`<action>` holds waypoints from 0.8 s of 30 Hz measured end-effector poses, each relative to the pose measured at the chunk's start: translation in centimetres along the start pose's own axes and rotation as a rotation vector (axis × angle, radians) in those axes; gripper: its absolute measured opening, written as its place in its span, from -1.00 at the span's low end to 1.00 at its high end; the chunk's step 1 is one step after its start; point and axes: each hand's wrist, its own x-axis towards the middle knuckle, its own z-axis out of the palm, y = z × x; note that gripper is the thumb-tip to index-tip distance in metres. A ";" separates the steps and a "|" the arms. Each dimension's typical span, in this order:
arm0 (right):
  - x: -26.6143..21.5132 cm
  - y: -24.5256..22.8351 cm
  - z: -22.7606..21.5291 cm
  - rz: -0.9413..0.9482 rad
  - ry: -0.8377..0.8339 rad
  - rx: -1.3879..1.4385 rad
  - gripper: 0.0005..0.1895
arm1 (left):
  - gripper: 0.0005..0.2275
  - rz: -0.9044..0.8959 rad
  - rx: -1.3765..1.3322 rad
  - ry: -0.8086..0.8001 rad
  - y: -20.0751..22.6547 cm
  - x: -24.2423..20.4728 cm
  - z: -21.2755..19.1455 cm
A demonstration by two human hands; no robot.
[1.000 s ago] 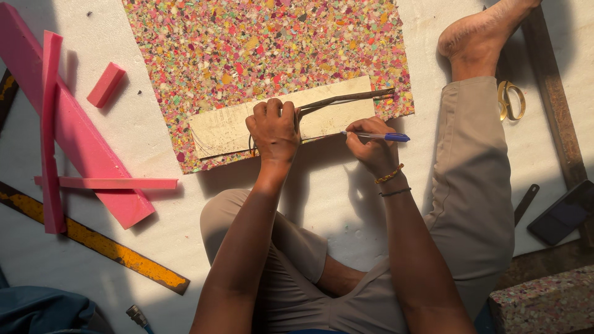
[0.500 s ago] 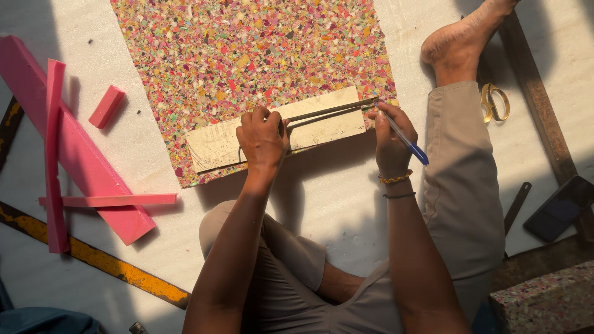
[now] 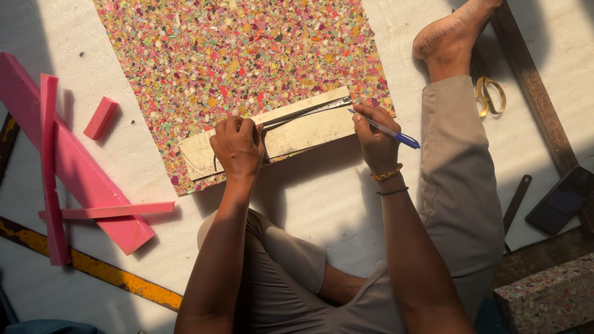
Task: The person measures and marks a rectangular piece of foam using a ruler and pen, then cuts it into smaller pieces using scissors. They also draw a curved line on one of the cut pieces.
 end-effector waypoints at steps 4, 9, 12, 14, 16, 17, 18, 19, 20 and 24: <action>0.9 -0.5 2.1 0.024 -0.133 0.006 -0.85 | -0.81 0.035 -0.001 0.051 0.1 -0.7 0.4; 1.7 -0.3 4.1 -0.096 -0.196 -0.117 -0.90 | -0.81 0.021 -0.005 0.082 0.1 -1.0 0.6; 1.8 0.1 4.6 -0.106 -0.159 -0.140 -0.91 | -0.81 0.011 -0.026 0.095 0.1 -1.1 0.8; 1.4 0.4 4.6 -0.108 -0.148 -0.148 -0.92 | -0.80 0.007 -0.023 0.095 0.1 -1.4 0.9; 1.5 0.4 4.7 -0.086 -0.161 -0.143 -0.92 | -0.82 -0.003 -0.035 0.088 0.1 -1.3 1.0; 1.5 0.4 4.7 -0.075 -0.167 -0.140 -0.92 | -0.82 -0.007 -0.041 0.084 0.1 -1.3 1.0; 1.5 0.3 4.7 -0.087 -0.170 -0.146 -0.93 | -0.83 -0.009 -0.042 0.085 0.0 -1.3 1.0; 1.6 0.3 4.8 -0.099 -0.172 -0.153 -0.93 | -0.83 -0.010 -0.044 0.087 0.0 -1.3 1.0; 1.6 0.2 4.8 -0.110 -0.174 -0.159 -0.93 | -0.84 -0.011 -0.046 0.088 0.0 -1.3 1.0; 1.6 0.2 4.7 -0.119 -0.172 -0.155 -0.92 | -0.84 -0.017 -0.044 0.078 0.1 -1.3 1.0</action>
